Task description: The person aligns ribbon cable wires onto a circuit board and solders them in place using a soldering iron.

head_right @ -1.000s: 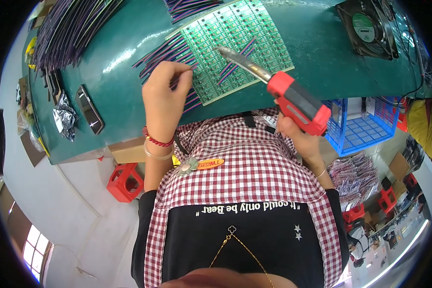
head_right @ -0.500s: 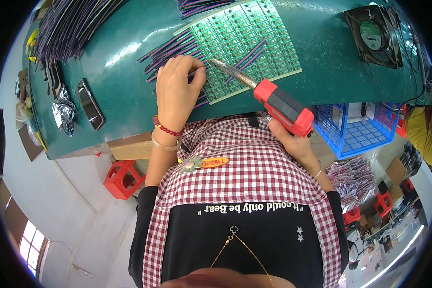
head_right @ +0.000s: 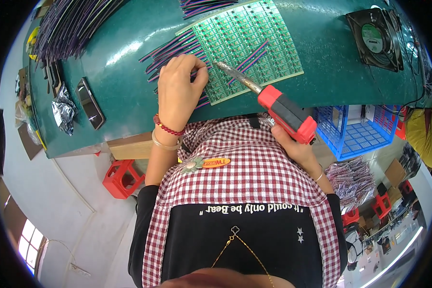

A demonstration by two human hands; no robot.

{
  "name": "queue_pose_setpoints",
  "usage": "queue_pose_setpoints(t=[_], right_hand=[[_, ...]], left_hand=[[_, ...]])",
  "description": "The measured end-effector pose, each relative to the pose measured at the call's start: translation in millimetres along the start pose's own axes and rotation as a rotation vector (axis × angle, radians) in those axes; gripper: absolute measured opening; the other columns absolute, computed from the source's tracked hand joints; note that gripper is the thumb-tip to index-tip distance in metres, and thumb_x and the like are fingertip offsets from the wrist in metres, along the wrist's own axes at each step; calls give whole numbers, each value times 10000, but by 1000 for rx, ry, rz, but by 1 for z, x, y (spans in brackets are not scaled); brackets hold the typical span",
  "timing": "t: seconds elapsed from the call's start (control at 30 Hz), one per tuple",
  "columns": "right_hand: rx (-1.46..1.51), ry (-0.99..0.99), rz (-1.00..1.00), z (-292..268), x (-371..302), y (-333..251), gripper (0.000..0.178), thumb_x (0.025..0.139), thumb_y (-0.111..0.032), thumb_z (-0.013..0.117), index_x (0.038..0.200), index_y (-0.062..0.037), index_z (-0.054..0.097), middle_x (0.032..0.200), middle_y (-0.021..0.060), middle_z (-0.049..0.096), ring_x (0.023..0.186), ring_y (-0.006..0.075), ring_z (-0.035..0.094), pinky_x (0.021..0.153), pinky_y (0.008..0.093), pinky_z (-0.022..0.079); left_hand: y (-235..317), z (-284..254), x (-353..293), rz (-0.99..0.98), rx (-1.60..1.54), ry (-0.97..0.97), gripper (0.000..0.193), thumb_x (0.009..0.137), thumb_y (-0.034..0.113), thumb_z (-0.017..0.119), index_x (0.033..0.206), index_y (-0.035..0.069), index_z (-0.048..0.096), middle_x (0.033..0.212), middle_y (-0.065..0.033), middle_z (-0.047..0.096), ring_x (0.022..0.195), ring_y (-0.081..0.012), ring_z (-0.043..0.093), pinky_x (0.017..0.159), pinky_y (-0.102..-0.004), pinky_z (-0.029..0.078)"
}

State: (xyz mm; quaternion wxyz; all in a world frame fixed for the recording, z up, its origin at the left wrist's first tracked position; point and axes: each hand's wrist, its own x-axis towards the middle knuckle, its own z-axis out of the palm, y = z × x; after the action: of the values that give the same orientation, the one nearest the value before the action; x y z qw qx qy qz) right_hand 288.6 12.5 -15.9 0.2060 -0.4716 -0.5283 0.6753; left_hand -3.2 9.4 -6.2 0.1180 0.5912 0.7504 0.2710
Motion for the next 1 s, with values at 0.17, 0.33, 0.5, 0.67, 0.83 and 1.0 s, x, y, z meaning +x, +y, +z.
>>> queue_pose_setpoints(t=[0.17, 0.33, 0.5, 0.67, 0.83, 1.0], right_hand=[[-69, -47, 49, -5, 0, 5, 341, 840, -109, 676, 1156, -22, 584, 1074, 54, 622, 947, 139, 578, 819, 284, 467], [2, 4, 33, -3, -3, 4, 361, 836, -106, 680, 1172, -21, 582, 1088, 62, 620, 970, 149, 576, 836, 284, 463], [-6, -11, 3, -1, -2, -3, 369, 830, -95, 680, 1176, -18, 579, 1090, 64, 620, 969, 152, 578, 836, 285, 463], [-75, -60, 19, -3, 1, -4, 375, 828, -84, 678, 1182, -16, 577, 1102, 70, 619, 973, 152, 578, 837, 287, 462], [-47, -10, -34, -1, -2, -5, 378, 827, -82, 678, 1184, -14, 575, 1111, 75, 617, 978, 154, 577, 841, 290, 460], [-36, -16, -7, 1, -2, -7, 377, 830, -87, 676, 1186, -13, 574, 1116, 79, 615, 992, 161, 575, 849, 297, 458]], left_hand=[[0, 1, 1, 4, -5, -8, 72, 721, 35, 636, 729, 58, 569, 724, -62, 591, 710, -252, 569, 642, -365, 407], [0, 0, 2, -7, -11, -11, 73, 720, 35, 635, 721, 56, 565, 723, -67, 590, 709, -254, 568, 646, -364, 408], [1, 1, 2, -8, -9, -8, 75, 719, 36, 635, 717, 55, 563, 721, -67, 588, 708, -253, 568, 647, -363, 408], [0, 1, 2, -3, -4, -9, 76, 716, 34, 632, 714, 50, 558, 715, -75, 585, 702, -259, 566, 640, -369, 411], [-2, 0, 3, -1, -34, -30, 83, 724, 68, 635, 698, 68, 556, 695, -59, 557, 717, -239, 544, 634, -366, 375], [1, -2, 5, 1, -34, -26, 76, 713, 29, 626, 701, 32, 551, 699, -95, 580, 691, -280, 564, 616, -385, 418]])
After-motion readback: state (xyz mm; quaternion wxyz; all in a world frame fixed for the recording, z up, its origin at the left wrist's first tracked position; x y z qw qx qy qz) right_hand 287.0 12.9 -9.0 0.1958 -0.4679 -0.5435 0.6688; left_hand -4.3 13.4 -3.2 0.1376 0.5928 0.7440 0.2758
